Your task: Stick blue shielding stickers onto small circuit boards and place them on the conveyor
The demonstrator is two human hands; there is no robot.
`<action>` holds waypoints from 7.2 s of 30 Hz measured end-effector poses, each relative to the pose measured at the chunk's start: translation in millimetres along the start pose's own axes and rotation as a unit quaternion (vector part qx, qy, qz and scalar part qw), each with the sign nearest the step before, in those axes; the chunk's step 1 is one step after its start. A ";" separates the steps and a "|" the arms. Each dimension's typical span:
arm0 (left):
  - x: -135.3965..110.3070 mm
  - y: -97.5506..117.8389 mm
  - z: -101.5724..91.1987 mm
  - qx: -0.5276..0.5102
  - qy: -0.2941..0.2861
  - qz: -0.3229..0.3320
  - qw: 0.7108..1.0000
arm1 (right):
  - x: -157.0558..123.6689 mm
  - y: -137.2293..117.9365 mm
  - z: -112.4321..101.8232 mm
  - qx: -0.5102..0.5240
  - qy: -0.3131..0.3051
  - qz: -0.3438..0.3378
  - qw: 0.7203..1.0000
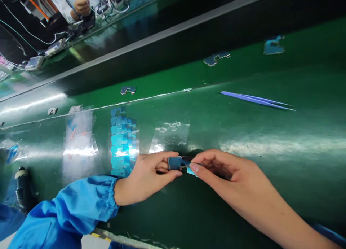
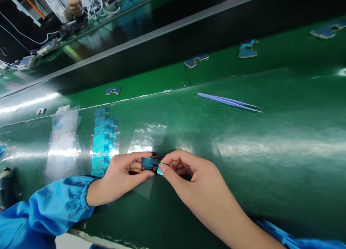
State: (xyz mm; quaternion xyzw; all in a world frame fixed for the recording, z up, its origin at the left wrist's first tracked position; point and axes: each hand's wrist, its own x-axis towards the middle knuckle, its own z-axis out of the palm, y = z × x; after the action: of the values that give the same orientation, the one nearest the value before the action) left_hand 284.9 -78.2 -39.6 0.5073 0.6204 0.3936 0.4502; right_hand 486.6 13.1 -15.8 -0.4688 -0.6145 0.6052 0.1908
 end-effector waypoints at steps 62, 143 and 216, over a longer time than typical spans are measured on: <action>3.7 8.4 -15.3 -0.113 -0.097 -0.038 0.988 | -1.0 14.2 -16.7 -0.009 -0.025 0.026 0.999; 5.1 14.5 -16.0 -0.100 -0.096 -0.077 0.987 | -1.1 13.8 -17.6 -0.097 -0.028 -0.042 0.994; 10.7 33.4 -14.1 -0.101 -0.130 -0.157 0.974 | -9.4 24.5 -4.9 -0.133 -0.004 -0.149 0.980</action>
State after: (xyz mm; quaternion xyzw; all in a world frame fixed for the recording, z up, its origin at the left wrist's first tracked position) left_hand 279.7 -62.3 -5.7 0.4024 0.5856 0.3096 0.6319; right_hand 503.7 4.0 -34.3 -0.3908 -0.7534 0.4846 0.2117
